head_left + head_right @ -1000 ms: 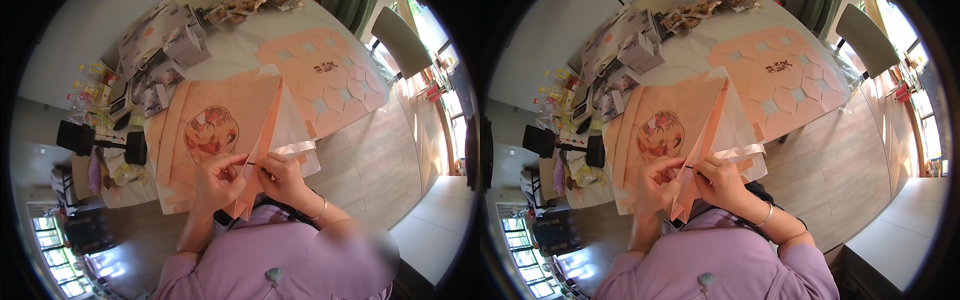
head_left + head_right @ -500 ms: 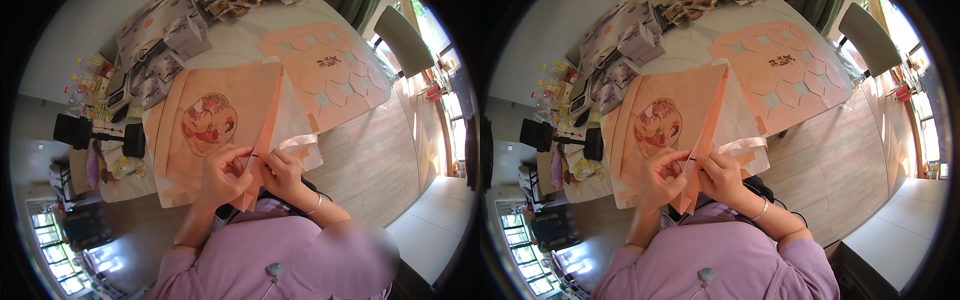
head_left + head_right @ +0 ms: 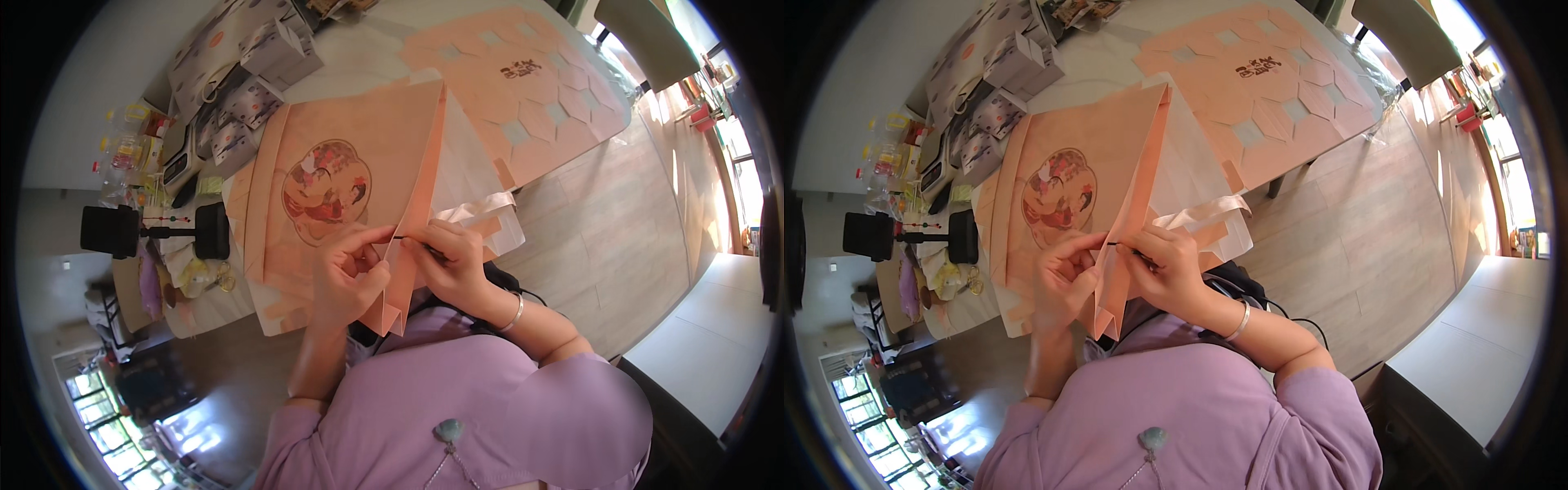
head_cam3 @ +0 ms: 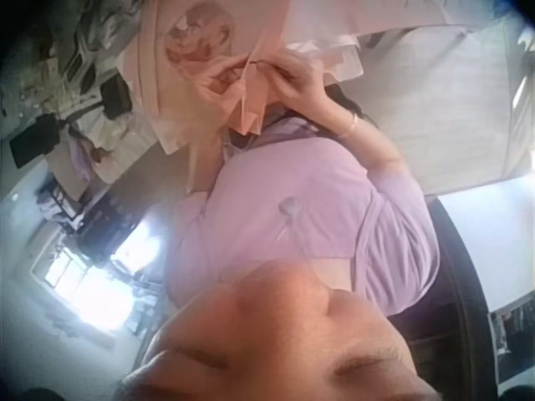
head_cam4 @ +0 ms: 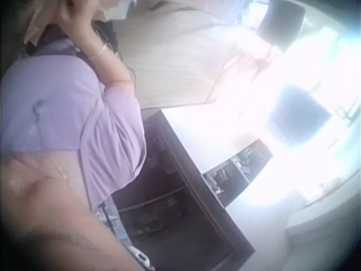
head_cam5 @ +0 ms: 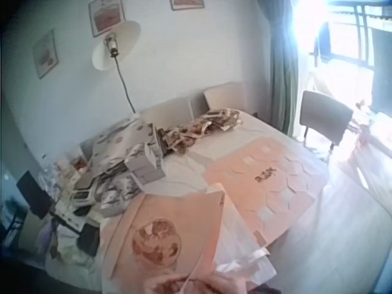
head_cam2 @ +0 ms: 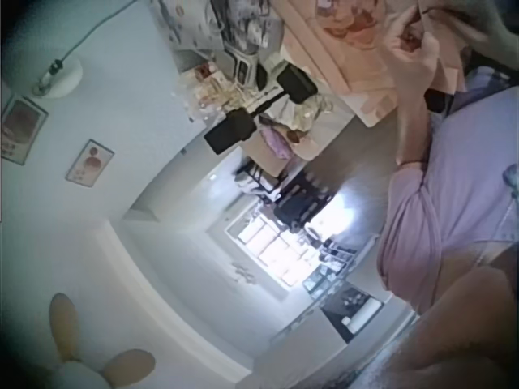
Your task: The person assembles small pink paper boxes by folding flat sheets along pre-scored lines and securing them with adhesive. They handle multiple sheets, fold the sides, and attach ribbons to the finished boxes.
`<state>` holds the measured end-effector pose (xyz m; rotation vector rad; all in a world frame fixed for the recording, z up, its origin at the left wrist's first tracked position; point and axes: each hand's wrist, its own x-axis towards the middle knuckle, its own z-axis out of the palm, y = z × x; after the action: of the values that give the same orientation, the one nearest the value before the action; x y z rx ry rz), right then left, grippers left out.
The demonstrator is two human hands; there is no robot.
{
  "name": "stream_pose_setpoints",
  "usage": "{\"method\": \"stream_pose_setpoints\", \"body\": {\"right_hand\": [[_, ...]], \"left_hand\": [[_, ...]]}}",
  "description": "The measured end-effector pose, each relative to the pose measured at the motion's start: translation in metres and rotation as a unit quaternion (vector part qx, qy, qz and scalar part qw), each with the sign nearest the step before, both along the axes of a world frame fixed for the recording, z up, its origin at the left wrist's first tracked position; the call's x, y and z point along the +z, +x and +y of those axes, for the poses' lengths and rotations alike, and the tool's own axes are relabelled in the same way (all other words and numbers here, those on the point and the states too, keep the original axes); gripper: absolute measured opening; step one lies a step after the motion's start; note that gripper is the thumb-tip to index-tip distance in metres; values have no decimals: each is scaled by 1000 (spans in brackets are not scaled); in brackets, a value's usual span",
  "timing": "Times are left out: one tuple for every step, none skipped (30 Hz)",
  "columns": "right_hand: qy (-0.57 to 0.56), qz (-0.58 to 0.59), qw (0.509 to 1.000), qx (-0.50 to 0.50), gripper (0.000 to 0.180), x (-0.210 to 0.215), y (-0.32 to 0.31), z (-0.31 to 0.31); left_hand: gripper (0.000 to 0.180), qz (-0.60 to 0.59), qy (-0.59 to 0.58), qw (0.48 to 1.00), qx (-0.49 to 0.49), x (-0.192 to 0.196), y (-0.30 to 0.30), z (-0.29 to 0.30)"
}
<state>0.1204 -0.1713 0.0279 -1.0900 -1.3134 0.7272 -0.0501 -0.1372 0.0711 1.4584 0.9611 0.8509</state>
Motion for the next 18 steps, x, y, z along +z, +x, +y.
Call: {"method": "stream_pose_setpoints", "body": {"right_hand": [[12,-13,1000,-7,10,-1,-1,0],[24,-27,999,-13,11,-4,-1,0],[36,-40,998,-19,11,-7,-2,-1],[35,-61,997,-17,13,-9,-2,0],[34,-82,996,-14,14,-10,-1,1],[32,-102,994,-11,15,-11,0,2],[10,-89,996,-4,17,-10,3,3],[-13,-76,997,4,18,-8,7,5],[-36,-63,997,12,20,-7,10,6],[-26,-68,997,31,20,-8,13,6],[-15,-72,996,51,19,-9,15,6],[-5,-76,995,70,19,-11,16,7],[-8,-79,994,76,19,-14,16,7],[-11,-83,993,81,18,-19,16,7],[-13,-86,993,86,18,-21,16,7],[-41,-88,991,96,18,-19,18,7],[-70,-90,988,105,17,-16,20,5],[-98,-92,984,114,17,-14,21,5]], "left_hand": [[42,-4,2,1000,0,0,1,0],[41,11,16,1000,-3,0,2,-2],[39,26,31,999,-6,0,4,-4],[38,39,47,998,-6,0,5,-6],[36,32,37,999,2,-1,7,-7],[33,24,27,999,11,-2,10,-7],[31,17,17,999,22,-2,12,-8],[29,10,-7,999,31,-4,13,-6],[27,4,-31,999,40,-6,14,-3],[26,-4,-57,997,49,-9,14,0],[23,34,-29,998,43,-10,15,3],[21,72,-2,997,36,-11,14,7],[18,110,25,993,29,-13,14,10],[16,129,61,990,21,-17,14,12],[13,147,97,984,12,-23,13,13],[10,167,132,977,4,-26,12,14],[9,151,111,982,11,-26,13,14],[7,136,90,987,18,-27,14,13]]}}
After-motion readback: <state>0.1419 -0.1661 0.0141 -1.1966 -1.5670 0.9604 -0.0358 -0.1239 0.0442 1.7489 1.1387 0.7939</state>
